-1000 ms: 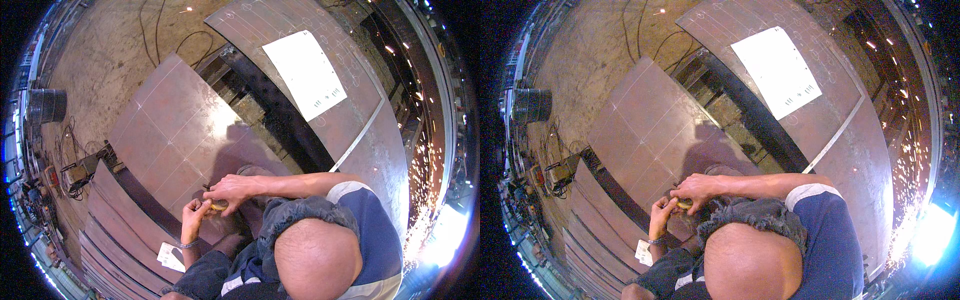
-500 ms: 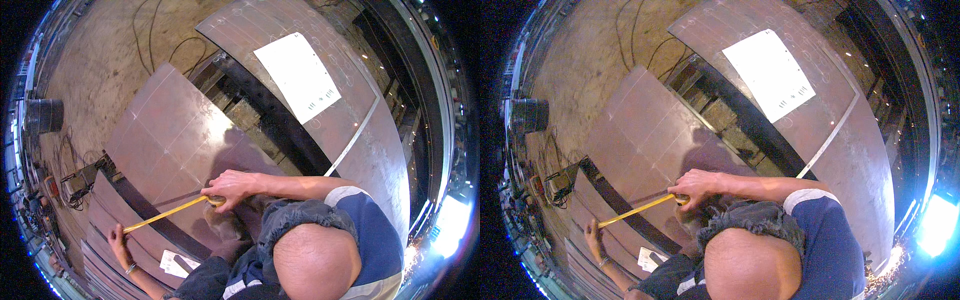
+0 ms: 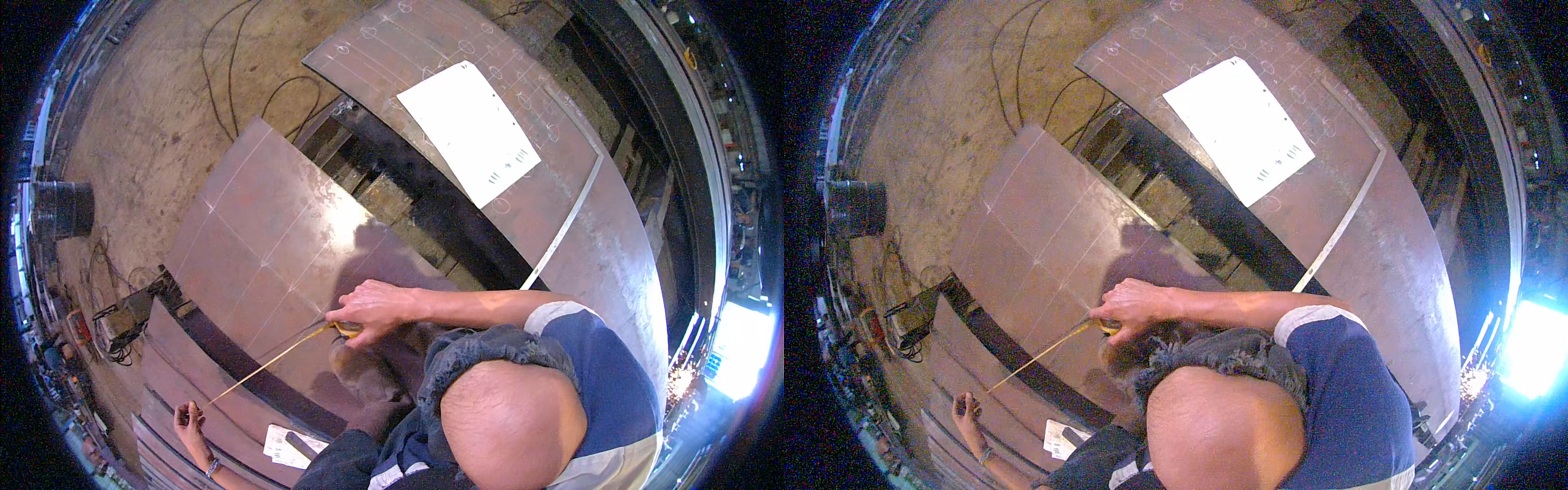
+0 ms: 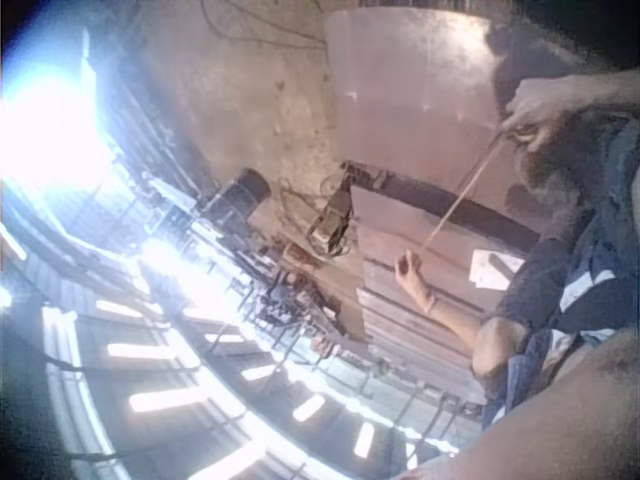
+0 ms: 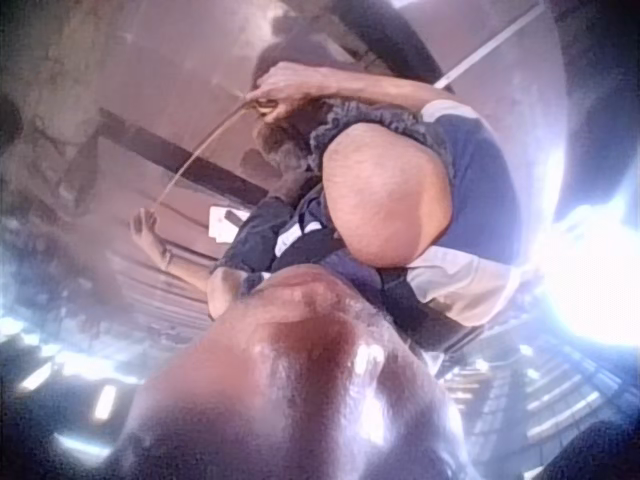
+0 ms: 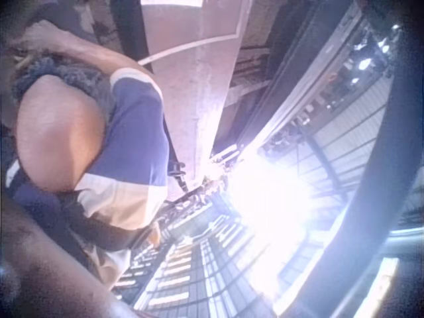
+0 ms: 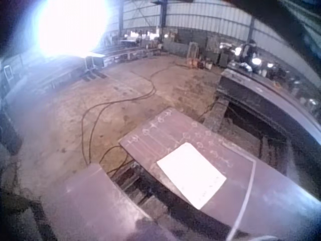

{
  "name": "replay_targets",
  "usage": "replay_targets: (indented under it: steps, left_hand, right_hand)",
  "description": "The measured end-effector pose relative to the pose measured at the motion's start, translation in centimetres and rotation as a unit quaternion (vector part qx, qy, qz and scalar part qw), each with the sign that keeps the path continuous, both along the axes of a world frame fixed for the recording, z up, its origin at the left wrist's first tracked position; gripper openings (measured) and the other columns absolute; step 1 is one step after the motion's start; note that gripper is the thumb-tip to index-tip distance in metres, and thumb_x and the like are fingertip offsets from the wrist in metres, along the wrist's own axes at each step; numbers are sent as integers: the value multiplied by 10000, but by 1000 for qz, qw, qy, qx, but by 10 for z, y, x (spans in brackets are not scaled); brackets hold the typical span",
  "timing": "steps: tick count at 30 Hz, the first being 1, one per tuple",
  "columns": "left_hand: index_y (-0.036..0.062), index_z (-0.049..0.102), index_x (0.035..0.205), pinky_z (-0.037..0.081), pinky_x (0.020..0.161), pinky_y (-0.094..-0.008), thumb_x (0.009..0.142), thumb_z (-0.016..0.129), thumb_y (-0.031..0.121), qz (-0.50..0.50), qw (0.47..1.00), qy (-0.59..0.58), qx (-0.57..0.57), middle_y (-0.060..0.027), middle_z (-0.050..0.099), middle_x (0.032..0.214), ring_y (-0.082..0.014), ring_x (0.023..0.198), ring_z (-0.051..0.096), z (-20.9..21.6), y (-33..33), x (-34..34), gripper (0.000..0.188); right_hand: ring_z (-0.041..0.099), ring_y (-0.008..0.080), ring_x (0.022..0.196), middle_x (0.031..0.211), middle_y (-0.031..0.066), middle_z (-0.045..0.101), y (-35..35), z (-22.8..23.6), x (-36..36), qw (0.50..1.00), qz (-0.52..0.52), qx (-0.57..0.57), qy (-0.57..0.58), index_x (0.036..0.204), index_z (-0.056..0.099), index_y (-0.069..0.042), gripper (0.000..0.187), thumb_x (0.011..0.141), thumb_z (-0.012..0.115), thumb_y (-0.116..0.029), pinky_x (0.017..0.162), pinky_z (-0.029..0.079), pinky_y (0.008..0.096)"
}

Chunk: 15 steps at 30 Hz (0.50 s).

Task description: The person measures a large metal sheet using a tape measure and a straight edge, marking measurements with a marker. The person also consults a document with handwritten notes during the process.

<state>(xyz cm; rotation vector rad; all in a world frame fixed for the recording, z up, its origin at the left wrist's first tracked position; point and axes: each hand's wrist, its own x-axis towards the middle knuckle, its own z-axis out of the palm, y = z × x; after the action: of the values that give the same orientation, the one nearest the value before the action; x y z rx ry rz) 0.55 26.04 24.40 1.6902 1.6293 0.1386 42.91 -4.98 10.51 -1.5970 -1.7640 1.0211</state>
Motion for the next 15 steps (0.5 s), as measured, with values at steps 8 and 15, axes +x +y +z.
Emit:
replay_targets:
  steps: [8, 15]
  left_hand:
    - [-14, 662, 1014, 479, 863, -311, 809, 779, 166, -194, 980, 42, 34, -90, 671, 1058, -199, 1005, 617, 14, -9, 25, 297]
    - [-13, 686, 898, 452, 929, -359, 800, 756, 84, -176, 978, 67, 84, -131, 642, 1070, -256, 1115, 590, 14, -23, 45, 155]
  right_hand:
    - [654, 396, 773, 812, 175, 631, -1, 6, 3, 999, -26, -15, -16, 1169, 573, -101, 572, 770, 711, -486, 634, 509, 507]
    - [651, 397, 763, 802, 176, 627, 0, 4, 4, 1000, -27, 10, -13, 1153, 569, -99, 559, 769, 710, -480, 628, 511, 503]
